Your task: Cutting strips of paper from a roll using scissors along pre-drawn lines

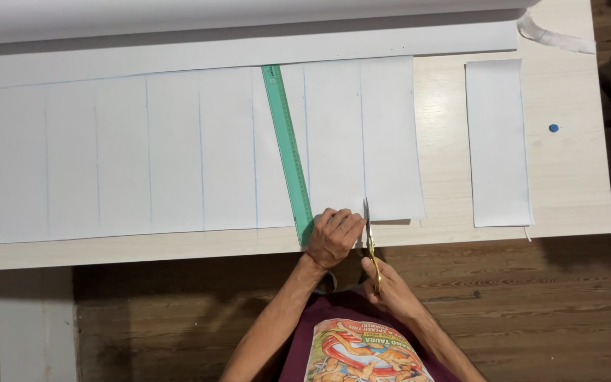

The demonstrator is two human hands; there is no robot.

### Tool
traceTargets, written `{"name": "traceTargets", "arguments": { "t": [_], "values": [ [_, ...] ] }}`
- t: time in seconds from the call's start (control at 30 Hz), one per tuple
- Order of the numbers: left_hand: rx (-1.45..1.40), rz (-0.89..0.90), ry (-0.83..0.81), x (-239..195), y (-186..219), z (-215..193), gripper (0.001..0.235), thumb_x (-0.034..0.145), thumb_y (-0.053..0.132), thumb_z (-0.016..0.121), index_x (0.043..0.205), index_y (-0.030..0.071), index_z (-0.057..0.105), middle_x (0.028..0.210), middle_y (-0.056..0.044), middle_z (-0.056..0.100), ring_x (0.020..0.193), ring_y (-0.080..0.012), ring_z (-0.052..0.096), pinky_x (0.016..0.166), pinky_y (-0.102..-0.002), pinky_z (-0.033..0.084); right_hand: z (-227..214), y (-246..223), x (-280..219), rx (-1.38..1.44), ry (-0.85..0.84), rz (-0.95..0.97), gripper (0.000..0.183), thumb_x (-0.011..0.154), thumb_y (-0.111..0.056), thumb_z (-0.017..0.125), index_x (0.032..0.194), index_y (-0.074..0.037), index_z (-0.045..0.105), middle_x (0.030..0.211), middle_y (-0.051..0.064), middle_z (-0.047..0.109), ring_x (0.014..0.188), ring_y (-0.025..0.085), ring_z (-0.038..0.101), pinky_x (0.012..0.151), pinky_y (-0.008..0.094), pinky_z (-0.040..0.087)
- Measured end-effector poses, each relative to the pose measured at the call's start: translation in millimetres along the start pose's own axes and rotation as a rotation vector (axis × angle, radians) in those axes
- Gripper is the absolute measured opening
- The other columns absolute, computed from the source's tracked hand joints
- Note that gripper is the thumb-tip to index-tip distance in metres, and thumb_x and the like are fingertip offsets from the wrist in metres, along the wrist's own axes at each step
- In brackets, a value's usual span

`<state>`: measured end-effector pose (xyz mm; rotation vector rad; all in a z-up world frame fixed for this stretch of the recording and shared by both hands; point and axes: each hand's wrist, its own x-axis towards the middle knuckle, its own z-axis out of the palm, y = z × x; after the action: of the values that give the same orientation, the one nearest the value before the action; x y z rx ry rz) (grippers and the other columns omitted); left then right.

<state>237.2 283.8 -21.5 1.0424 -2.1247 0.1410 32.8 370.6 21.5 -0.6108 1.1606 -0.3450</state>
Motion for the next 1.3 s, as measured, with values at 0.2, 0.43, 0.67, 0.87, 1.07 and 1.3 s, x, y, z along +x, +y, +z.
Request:
{"name": "traceTargets", "arguments": {
  "t": [0.2,0.43,0.67,0.87,1.07,1.3],
  "values": [
    [-0.007,0.007,0.003,0,0,-1,0.014,0.112,0.0,0.075,0.105,0.004,0.085,0.105,-0.006,0.078,0.096,-0.0259,0.072,0.074,-0.04,0.052,9,-20,-7,0.065,0.0,0.005,0.051,0.12,-0.061,0.054,0.096,-0.017,0.041,0.051,0.0,0.037,0.04,0.009,0.024,0.038,0.028,0.016],
    [0.006,0.007,0.008,5,2,-5,0.013,0.111,-0.002,0.077,0.101,0.005,0.083,0.102,-0.005,0.078,0.093,-0.0246,0.072,0.074,-0.039,0.051,2,-15,6,0.12,0.037,0.037,0.048,0.118,-0.056,0.06,0.101,-0.015,0.042,0.051,0.003,0.041,0.038,0.01,0.025,0.036,0.029,0.019],
    [-0.005,-0.023,0.034,2,3,2,0.025,0.116,0.006,0.069,0.091,0.011,0.072,0.093,-0.003,0.06,0.09,-0.0248,0.07,0.08,-0.037,0.059,-16,2,32,0.039,0.042,-0.097,0.057,0.122,-0.063,0.057,0.114,-0.007,0.062,0.048,0.007,0.047,0.03,0.011,0.028,0.027,0.029,0.029],
    [-0.013,-0.019,0.017,-10,1,14,0.022,0.117,0.011,0.071,0.096,0.01,0.074,0.095,-0.004,0.062,0.093,-0.0262,0.072,0.082,-0.038,0.06,-10,-24,29,0.005,0.039,-0.087,0.059,0.122,-0.065,0.056,0.112,-0.007,0.06,0.049,0.005,0.047,0.031,0.01,0.028,0.028,0.029,0.03],
    [-0.021,-0.03,0.011,-17,0,21,0.02,0.118,0.013,0.07,0.099,0.01,0.074,0.095,-0.005,0.063,0.094,-0.0271,0.073,0.082,-0.038,0.06,-17,-28,41,-0.005,0.027,-0.079,0.067,0.122,-0.069,0.054,0.117,-0.004,0.066,0.048,0.004,0.044,0.032,0.009,0.027,0.028,0.028,0.029],
    [-0.01,-0.03,-0.003,-12,2,15,0.02,0.12,0.015,0.067,0.102,0.01,0.075,0.098,-0.004,0.062,0.095,-0.0263,0.071,0.084,-0.038,0.059,-14,-34,47,0.028,0.026,-0.086,0.069,0.121,-0.071,0.053,0.116,-0.003,0.066,0.049,0.002,0.043,0.031,0.008,0.027,0.028,0.027,0.027]
  ]
}}
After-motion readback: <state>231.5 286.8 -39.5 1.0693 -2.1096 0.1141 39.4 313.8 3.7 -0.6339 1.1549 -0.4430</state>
